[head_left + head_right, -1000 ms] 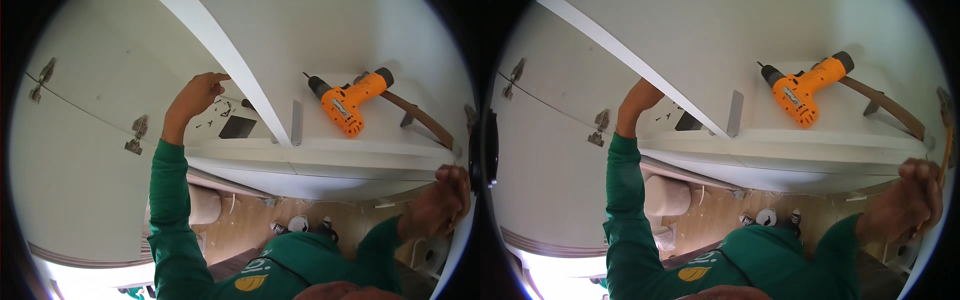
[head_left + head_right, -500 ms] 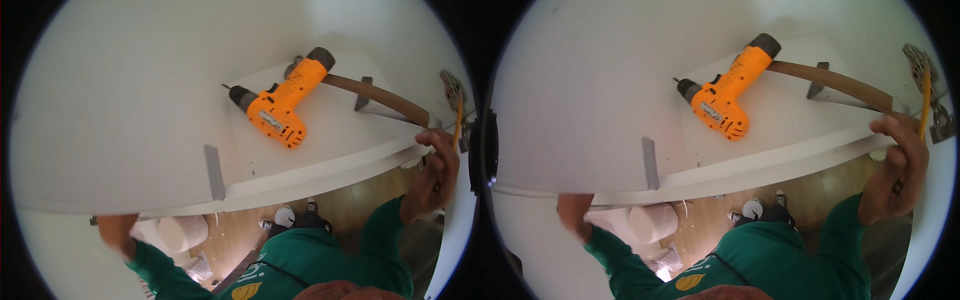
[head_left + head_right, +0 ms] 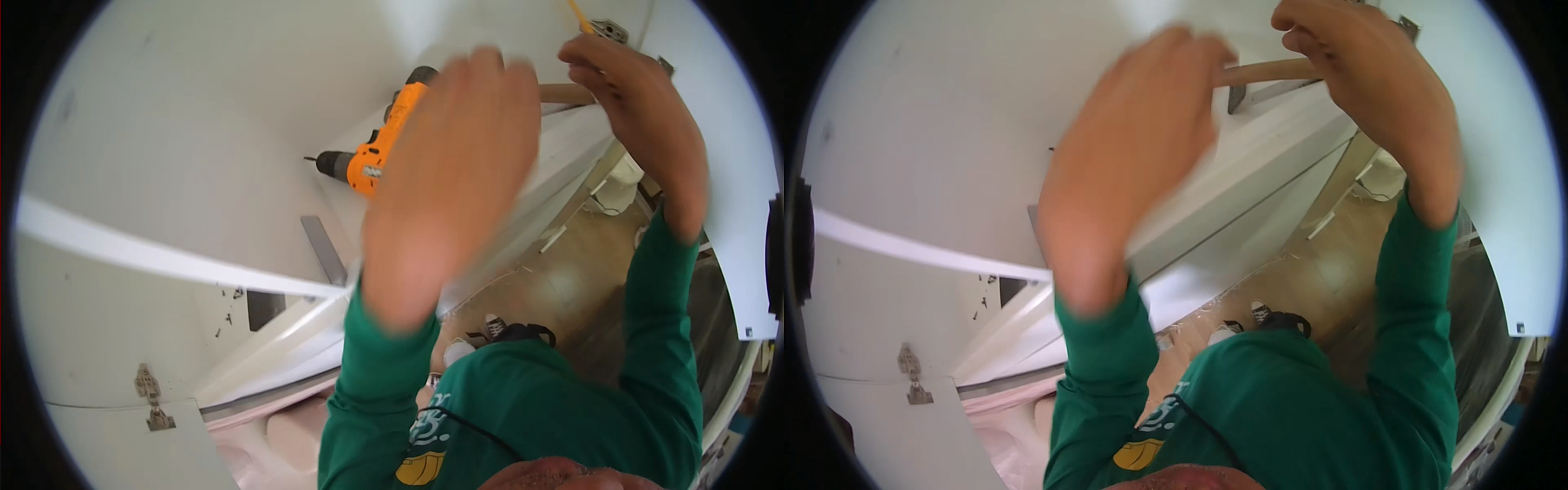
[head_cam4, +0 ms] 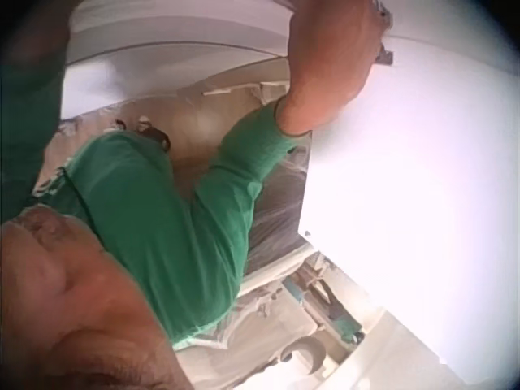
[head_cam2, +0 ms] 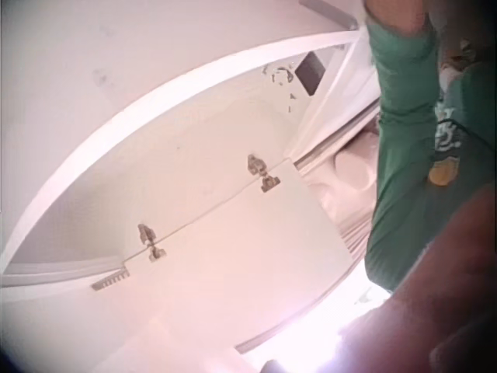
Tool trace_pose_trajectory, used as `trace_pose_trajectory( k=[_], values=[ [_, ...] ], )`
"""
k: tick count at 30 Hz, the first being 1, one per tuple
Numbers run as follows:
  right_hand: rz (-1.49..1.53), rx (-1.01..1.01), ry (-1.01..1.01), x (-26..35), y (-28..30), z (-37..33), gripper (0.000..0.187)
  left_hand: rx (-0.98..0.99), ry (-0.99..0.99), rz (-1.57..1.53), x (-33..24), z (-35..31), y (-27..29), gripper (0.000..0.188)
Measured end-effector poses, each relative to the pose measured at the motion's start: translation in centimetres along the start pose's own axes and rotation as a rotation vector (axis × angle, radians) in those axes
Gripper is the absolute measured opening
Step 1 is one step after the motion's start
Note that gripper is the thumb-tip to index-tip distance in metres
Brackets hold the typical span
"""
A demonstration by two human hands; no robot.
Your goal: The person measures a cabinet door using a metal ruler and pencil, then positions a small hinge component and secures it with a screw.
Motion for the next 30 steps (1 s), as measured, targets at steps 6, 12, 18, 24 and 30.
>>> trace_pose_trajectory(
  k=[6, 12, 18, 24, 30],
  values=[
    [0.288, -0.175, -0.114, 8.1, 5.9, -10.5, 0.018, 0.570, 0.338, -0.159, 1.1, 12.1, -9.2, 0.030],
    [0.301, -0.283, -0.225, 7.6, 7.1, -18.0, 0.013, 1.008, 0.352, -0.393, 3.5, 12.8, -12.3, 0.038],
    [0.335, -0.336, -0.440, 6.2, 6.5, -22.0, 0.011, 1.255, 0.291, -0.732, 5.6, 13.7, -16.1, 0.044],
    [0.451, -0.315, -0.494, 4.7, 5.2, -23.5, 0.009, 1.092, 0.234, -0.807, 6.9, 13.1, -15.6, 0.034],
    [0.555, -0.237, -0.426, 4.7, 4.1, -22.7, 0.013, 0.573, 0.264, -0.696, 7.4, 12.0, -13.1, 0.035]
  ],
)
Point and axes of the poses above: each hand's wrist, its own z-axis towards the middle knuckle, its own y-axis out of the back of the hand, x = y × z, the point moved 3 cm from there along z, towards the middle knuckle, and after that the axes turned 6 degrees about x, right-handed, at the moved point
